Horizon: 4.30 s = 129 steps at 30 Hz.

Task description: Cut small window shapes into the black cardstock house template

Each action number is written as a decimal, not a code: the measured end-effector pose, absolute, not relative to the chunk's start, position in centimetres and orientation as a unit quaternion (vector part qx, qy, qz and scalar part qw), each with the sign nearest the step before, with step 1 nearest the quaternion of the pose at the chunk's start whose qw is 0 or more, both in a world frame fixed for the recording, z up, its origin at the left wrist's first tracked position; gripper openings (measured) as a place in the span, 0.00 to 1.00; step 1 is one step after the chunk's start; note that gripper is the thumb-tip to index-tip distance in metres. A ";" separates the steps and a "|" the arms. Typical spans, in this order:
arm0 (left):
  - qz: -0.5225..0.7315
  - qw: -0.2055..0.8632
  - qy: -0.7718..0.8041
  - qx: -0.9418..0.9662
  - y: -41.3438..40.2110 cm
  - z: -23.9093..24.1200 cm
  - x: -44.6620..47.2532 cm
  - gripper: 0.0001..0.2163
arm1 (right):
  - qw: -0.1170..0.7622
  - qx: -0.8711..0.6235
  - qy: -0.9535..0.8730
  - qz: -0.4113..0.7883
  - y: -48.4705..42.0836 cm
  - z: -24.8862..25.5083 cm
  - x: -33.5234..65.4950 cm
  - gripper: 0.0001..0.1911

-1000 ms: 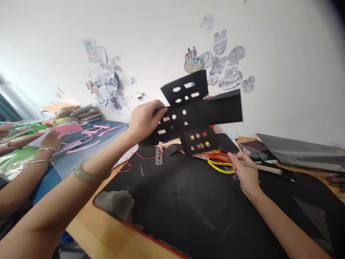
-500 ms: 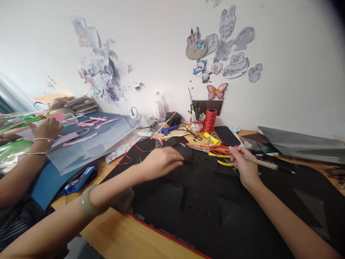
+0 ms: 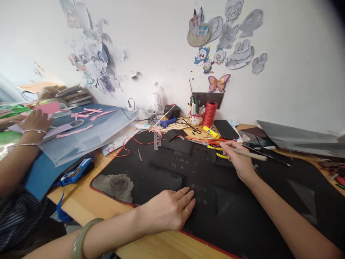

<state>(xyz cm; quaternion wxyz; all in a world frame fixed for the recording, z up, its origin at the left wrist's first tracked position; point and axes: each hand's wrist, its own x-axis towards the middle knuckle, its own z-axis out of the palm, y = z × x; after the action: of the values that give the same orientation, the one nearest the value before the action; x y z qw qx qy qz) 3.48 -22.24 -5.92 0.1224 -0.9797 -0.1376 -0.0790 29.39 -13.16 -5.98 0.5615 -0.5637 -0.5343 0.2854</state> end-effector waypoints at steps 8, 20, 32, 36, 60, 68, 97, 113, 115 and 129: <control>-0.121 0.073 -0.080 -0.987 -19.5 -5.3 1.2 0.15 | 0.500 -0.573 -0.574 0.304 -13.1 -5.8 29.6 0.15; -0.176 0.117 -0.304 -0.929 -16.3 -4.2 -2.1 0.15 | 0.506 -0.596 -0.586 0.214 -12.9 -5.5 30.1 0.15; -0.083 0.137 -0.250 -0.955 -22.6 -5.2 5.2 0.17 | 0.506 -0.588 -0.596 0.209 -13.8 -4.6 28.1 0.18; -0.047 0.174 -0.259 -0.949 -23.1 -6.7 6.2 0.18 | 0.458 -0.567 -0.631 0.267 -14.3 -4.3 26.6 0.17; -0.101 0.205 -0.215 -0.949 -18.8 -5.6 6.6 0.15 | 0.325 -0.630 -0.596 0.377 -14.0 -4.4 22.2 0.10; -0.137 0.234 -0.197 -0.942 -17.8 -6.7 6.8 0.12 | 0.305 -0.648 -0.609 0.340 -13.9 -5.8 22.4 0.13; -0.105 0.221 -0.180 -0.953 -17.5 -6.9 6.5 0.11 | 0.264 -0.667 -0.619 0.319 -13.8 -5.5 21.9 0.13; -0.129 0.207 -0.194 -0.950 -17.8 -6.8 6.5 0.13 | 0.301 -0.649 -0.635 0.292 -13.8 -6.2 21.5 0.12; -0.129 0.202 -0.190 -0.952 -17.8 -6.7 6.5 0.13 | 0.300 -0.646 -0.639 0.291 -13.8 -6.3 21.5 0.12; -0.119 0.204 -0.178 -0.955 -17.7 -6.3 6.4 0.14 | 0.302 -0.644 -0.648 0.271 -13.9 -6.2 21.6 0.13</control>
<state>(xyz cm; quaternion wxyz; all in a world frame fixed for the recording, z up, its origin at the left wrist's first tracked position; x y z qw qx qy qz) 6.38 -17.66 -6.30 0.2040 -0.9552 -0.1785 -0.1191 21.58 -13.90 -6.18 0.3024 -0.6440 -0.6485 0.2707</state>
